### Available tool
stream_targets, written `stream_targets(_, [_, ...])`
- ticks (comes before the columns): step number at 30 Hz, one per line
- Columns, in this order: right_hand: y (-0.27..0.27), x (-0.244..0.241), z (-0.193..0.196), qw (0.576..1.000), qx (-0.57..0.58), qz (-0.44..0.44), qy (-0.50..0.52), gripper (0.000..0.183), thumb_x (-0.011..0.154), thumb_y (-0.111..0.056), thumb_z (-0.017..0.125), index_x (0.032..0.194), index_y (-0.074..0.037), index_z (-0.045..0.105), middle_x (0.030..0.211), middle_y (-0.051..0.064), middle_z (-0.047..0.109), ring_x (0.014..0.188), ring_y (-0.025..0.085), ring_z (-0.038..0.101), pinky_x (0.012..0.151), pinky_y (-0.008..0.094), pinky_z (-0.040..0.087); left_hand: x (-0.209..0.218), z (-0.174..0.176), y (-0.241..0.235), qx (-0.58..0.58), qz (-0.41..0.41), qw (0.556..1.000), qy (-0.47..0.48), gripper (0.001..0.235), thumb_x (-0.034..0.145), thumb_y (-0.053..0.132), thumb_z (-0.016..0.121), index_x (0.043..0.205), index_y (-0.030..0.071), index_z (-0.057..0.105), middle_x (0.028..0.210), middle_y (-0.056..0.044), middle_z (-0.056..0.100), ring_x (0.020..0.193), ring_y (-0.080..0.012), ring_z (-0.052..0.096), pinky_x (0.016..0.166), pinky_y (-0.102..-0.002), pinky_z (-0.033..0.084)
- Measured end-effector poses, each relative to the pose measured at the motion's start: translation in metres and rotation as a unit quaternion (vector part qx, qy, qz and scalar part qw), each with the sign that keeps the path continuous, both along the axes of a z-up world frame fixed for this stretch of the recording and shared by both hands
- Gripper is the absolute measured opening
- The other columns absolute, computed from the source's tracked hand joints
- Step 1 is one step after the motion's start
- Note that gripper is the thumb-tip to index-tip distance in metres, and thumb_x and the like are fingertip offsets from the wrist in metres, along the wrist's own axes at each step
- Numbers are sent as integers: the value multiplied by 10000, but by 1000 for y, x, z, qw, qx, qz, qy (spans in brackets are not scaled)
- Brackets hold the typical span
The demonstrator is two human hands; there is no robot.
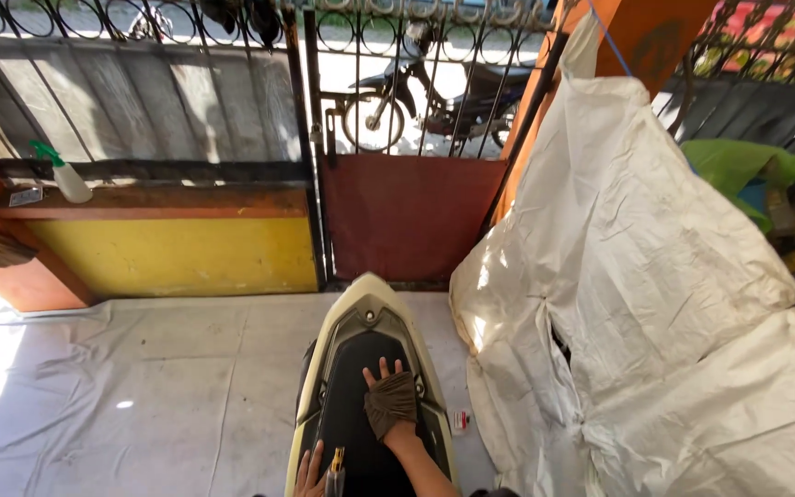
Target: The person sits on the floor and cleans a scooter seat. They spray a liquid from a small bottle onto the seat and wipe it with a cloth in their right hand, repeatedly applying the spray and wiping the surface.
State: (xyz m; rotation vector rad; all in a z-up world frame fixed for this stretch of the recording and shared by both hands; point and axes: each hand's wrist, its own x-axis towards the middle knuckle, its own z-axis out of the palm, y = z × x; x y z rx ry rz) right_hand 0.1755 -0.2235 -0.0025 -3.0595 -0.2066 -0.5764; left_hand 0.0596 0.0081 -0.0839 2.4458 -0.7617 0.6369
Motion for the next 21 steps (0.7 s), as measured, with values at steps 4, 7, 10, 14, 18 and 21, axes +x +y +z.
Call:
stream_targets(4, [29,-46,12,980,42,58,184,527,948,-351,526,1462,-240,501,1580,252,347,1398,525,276,994,541,289,16,15,4,11,-29,999,19,909,840,774,605,1492,149,510,1669,-226,225,1546,-352,246,1246,-467,219])
stream_targets(7, [27,-100,-82,989,5,112,-95,540,1036,-496,312,1573,-442,333,1735,-48,123,1600,220,35,1273,414,22,14,27,7,30,-73,992,101,863,907,693,606,1524,110,449,1676,-255,117,1578,-355,69,1245,-515,111])
stream_targets(10, [27,-95,-51,956,132,142,220,561,1016,-452,367,1557,-303,364,1696,85,59,1499,439,-65,1141,606,26,15,26,11,3,-69,987,147,845,735,566,784,1431,128,586,1677,-255,71,1562,-371,69,1239,-537,83])
stream_targets(14, [9,-23,28,976,47,131,166,523,939,-362,485,1420,-168,552,1543,242,425,1381,560,320,1090,607,249,3,38,7,46,12,954,295,977,670,584,827,1541,355,448,1717,-86,-50,1557,-449,7,1218,-569,186])
stream_targets(18, [-8,18,42,989,43,66,128,629,955,-415,435,1567,-300,348,1686,124,156,1528,457,68,1206,562,85,-2,79,4,25,24,928,371,903,711,495,762,1536,283,463,1720,-55,-80,1565,-423,-19,1232,-525,169])
stream_targets(21, [4,4,27,994,33,58,83,611,958,-389,434,1552,-258,371,1666,166,192,1511,475,112,1185,563,115,0,88,6,39,21,913,405,931,717,481,767,1560,291,422,1718,-54,-114,1568,-422,-56,1235,-521,170])
